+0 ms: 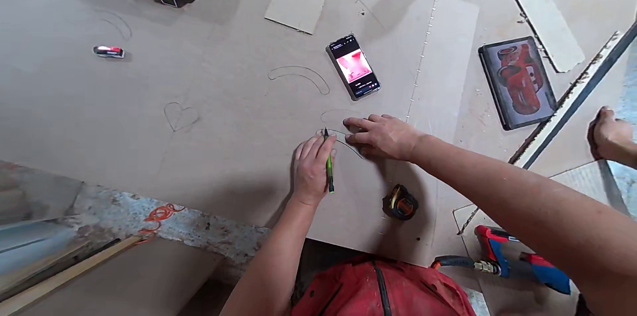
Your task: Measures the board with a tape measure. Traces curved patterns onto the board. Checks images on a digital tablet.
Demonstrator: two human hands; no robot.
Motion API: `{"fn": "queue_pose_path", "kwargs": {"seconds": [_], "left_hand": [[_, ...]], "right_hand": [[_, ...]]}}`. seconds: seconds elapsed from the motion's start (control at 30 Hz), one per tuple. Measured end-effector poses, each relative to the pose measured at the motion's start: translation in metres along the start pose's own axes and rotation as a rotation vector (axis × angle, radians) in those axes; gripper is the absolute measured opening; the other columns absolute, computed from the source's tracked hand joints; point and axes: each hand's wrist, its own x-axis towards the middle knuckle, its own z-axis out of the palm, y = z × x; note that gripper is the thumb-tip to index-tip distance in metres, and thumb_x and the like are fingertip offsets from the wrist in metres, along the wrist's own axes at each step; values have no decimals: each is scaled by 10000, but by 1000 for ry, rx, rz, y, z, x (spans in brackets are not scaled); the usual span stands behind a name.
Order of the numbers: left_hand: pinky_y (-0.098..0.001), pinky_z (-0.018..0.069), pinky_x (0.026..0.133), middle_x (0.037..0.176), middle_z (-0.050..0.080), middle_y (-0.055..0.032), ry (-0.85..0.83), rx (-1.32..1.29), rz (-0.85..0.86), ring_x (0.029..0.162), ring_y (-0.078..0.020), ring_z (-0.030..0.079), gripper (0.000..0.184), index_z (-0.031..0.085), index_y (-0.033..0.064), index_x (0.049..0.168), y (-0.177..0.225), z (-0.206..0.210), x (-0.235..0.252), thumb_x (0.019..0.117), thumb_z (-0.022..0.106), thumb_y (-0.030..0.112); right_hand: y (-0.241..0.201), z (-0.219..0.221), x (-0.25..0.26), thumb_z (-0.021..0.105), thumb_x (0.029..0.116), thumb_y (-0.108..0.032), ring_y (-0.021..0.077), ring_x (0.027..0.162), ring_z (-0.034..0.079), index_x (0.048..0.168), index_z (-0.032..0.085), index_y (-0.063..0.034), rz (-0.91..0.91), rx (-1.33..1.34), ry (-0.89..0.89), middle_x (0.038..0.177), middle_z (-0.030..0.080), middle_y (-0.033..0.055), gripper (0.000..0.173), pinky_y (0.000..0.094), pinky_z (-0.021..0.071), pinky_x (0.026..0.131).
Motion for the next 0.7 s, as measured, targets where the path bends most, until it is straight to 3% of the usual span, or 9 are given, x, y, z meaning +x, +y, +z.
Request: {"fn": "queue_pose_path", "kwargs": {"seconds": [0.07,0.17,0.27,0.4,0.47,0.57,0.7], "left_hand": [[-506,433,1135,1326,682,-106,-45,61,24,1318,-275,592,358,652,145,1367,-2,1,0,1085,464,258],[-505,429,1138,1317,691,-97,-75,58,45,1320,-268,594,341,665,134,1340,-4,-1,0,1079,467,226],[-501,442,1131,1308,701,-83,-92,43,58,1322,-256,598,321,678,133,1324,-5,-6,4,1075,489,207],[-460,460,1126,1287,710,-52,-133,-82,38,1303,-219,608,341,670,150,1339,-13,-15,11,1074,469,228],[-405,520,1083,1274,715,-22,-143,-332,-101,1229,-152,646,347,666,120,1343,-21,-30,19,1068,488,231],[-357,619,950,1156,756,-17,-120,-611,-318,1051,-116,727,305,703,112,1291,-43,-47,28,1052,594,268],[-312,625,815,1035,762,-6,-256,-624,-370,882,-88,726,201,746,128,1166,-51,-44,33,1009,653,212]], "right_hand": [[-10,-4,0,597,1032,-303,331,1228,582,1417,618,-272,33,-26,2,1617,416,5,386,523,523,896],[-39,6,0,564,1018,-134,312,1224,597,1271,687,-137,117,-45,142,1488,542,63,282,487,544,940],[-80,26,9,537,1001,-38,294,1239,602,1285,678,-55,264,34,281,1400,600,108,317,431,546,996],[-113,38,29,526,986,-12,275,1305,560,1353,657,-91,519,145,348,1418,590,89,398,406,523,1043],[-115,35,35,525,989,-27,268,1323,544,1380,648,-120,584,180,339,1432,582,68,421,405,508,1066],[-111,38,33,506,1000,-40,254,1316,553,1382,648,-148,581,205,368,1421,594,45,422,400,518,1058],[-112,41,33,494,997,-25,247,1313,555,1358,663,-152,577,197,412,1408,604,38,418,395,512,1068]]}}
